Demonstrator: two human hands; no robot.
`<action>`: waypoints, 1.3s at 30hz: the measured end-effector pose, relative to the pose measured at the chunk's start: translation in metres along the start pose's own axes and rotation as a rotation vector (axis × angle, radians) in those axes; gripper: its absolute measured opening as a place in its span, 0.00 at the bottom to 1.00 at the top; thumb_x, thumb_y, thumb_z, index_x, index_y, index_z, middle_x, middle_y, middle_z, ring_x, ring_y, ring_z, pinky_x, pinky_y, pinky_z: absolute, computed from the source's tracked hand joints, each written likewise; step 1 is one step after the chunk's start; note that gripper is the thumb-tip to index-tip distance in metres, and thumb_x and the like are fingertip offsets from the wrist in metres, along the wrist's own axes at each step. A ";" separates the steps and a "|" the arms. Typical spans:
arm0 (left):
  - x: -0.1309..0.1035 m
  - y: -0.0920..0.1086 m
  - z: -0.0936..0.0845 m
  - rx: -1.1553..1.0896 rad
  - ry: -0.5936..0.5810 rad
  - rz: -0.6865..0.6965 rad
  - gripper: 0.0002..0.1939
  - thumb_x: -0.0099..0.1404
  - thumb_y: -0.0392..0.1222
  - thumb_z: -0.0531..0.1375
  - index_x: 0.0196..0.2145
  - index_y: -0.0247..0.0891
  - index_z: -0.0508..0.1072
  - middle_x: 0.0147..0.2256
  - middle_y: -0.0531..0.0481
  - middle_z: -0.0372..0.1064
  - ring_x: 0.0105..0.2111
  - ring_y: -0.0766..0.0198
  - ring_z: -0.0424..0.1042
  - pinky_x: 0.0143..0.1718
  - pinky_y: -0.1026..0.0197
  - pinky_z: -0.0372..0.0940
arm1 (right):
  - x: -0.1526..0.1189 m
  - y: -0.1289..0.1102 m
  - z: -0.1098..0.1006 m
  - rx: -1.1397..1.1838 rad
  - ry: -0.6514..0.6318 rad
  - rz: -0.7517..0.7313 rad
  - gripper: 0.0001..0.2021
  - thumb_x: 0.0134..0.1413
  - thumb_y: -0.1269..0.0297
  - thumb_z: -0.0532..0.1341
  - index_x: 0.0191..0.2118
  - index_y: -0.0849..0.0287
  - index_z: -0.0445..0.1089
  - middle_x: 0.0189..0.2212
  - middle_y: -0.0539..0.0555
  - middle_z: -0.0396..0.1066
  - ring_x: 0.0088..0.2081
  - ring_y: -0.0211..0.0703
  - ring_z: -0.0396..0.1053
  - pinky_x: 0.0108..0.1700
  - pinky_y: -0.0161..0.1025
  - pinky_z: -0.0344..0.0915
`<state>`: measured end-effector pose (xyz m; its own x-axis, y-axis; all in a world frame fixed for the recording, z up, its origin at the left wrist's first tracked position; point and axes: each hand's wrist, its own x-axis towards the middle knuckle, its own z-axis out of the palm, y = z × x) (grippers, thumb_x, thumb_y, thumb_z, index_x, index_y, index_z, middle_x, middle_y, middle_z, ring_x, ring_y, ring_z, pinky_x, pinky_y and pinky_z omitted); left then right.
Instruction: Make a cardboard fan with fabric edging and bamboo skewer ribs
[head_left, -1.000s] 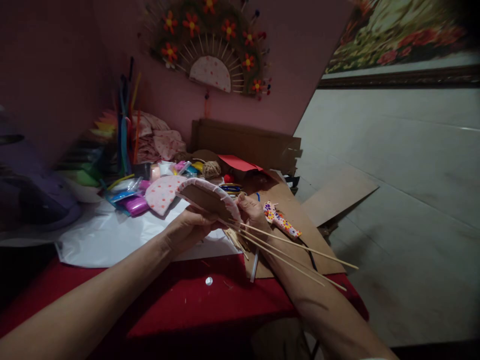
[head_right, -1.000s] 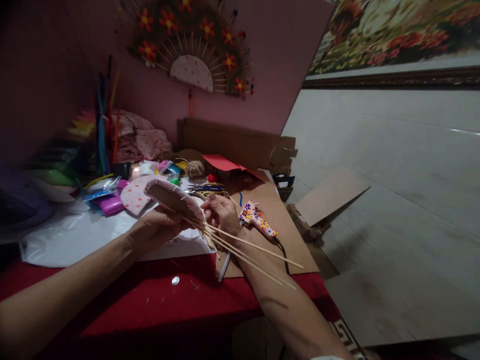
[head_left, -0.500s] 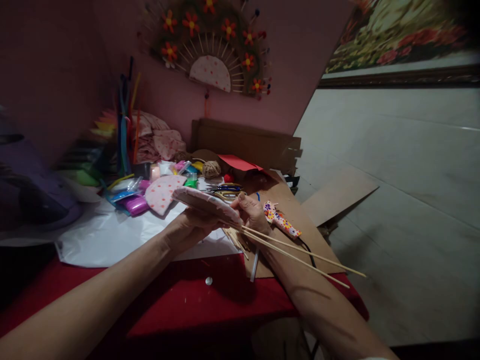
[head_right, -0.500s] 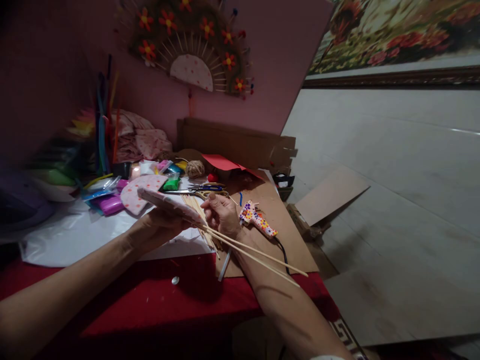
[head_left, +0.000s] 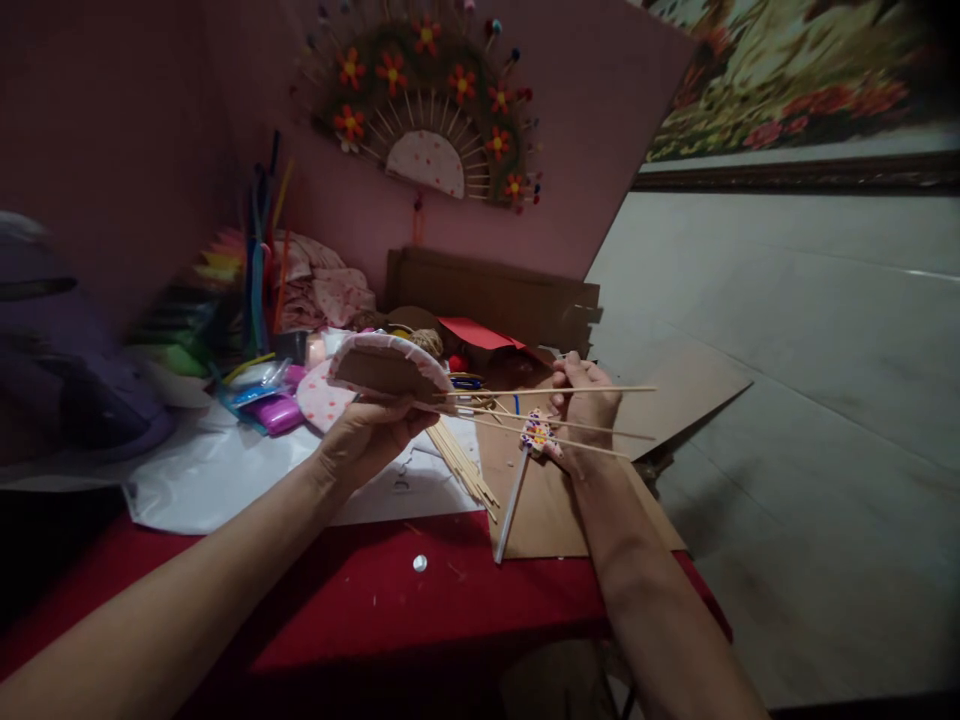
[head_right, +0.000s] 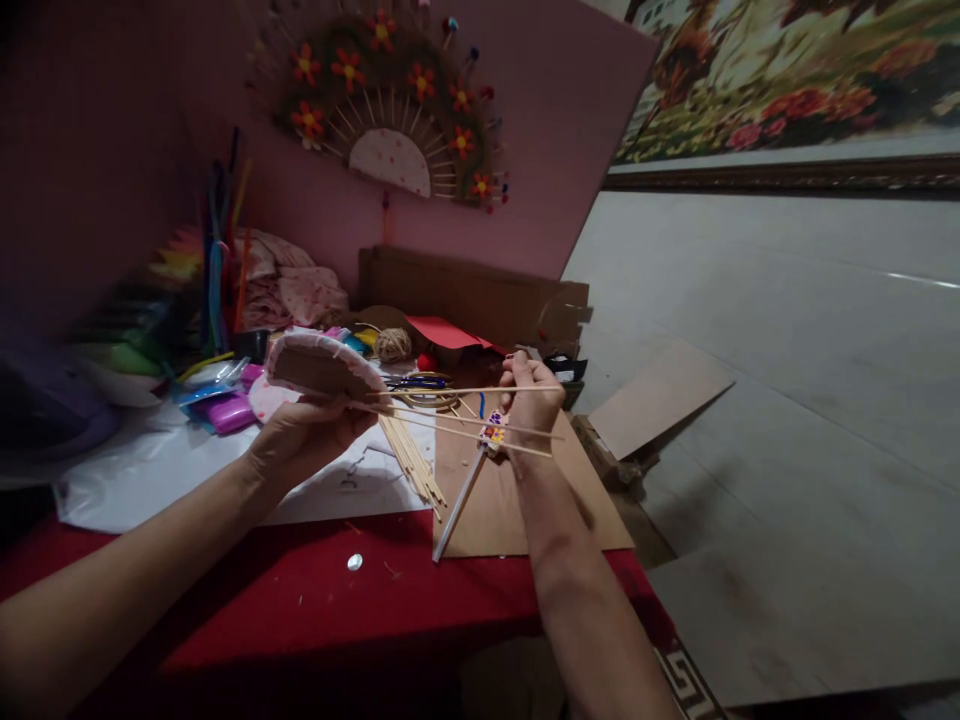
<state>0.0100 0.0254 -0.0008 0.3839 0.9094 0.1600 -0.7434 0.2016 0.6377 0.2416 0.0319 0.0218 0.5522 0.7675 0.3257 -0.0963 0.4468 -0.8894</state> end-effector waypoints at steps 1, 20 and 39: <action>0.001 0.001 -0.001 -0.010 0.015 0.009 0.14 0.52 0.24 0.58 0.35 0.35 0.76 0.34 0.47 0.76 0.37 0.60 0.74 0.41 0.59 0.69 | 0.003 -0.005 -0.006 -0.121 -0.042 -0.018 0.11 0.44 0.57 0.61 0.26 0.60 0.65 0.15 0.44 0.60 0.13 0.28 0.51 0.13 0.28 0.45; 0.009 0.012 -0.005 -0.117 0.238 0.088 0.16 0.58 0.22 0.54 0.38 0.37 0.74 0.30 0.49 0.76 0.33 0.63 0.75 0.37 0.61 0.71 | -0.031 0.002 -0.071 -1.587 -0.537 -0.111 0.21 0.51 0.67 0.53 0.53 0.61 0.61 0.44 0.63 0.69 0.42 0.52 0.67 0.39 0.40 0.57; -0.003 -0.008 0.005 0.176 0.039 0.138 0.08 0.52 0.31 0.64 0.33 0.33 0.77 0.32 0.45 0.76 0.30 0.63 0.73 0.33 0.61 0.68 | -0.115 -0.082 -0.045 -0.491 -0.625 0.388 0.18 0.48 0.51 0.61 0.37 0.61 0.70 0.19 0.48 0.61 0.17 0.32 0.53 0.18 0.31 0.51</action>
<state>0.0178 0.0193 -0.0022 0.2608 0.9382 0.2275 -0.6791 0.0108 0.7339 0.2231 -0.1138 0.0427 -0.0127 0.9991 -0.0397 0.2628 -0.0349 -0.9642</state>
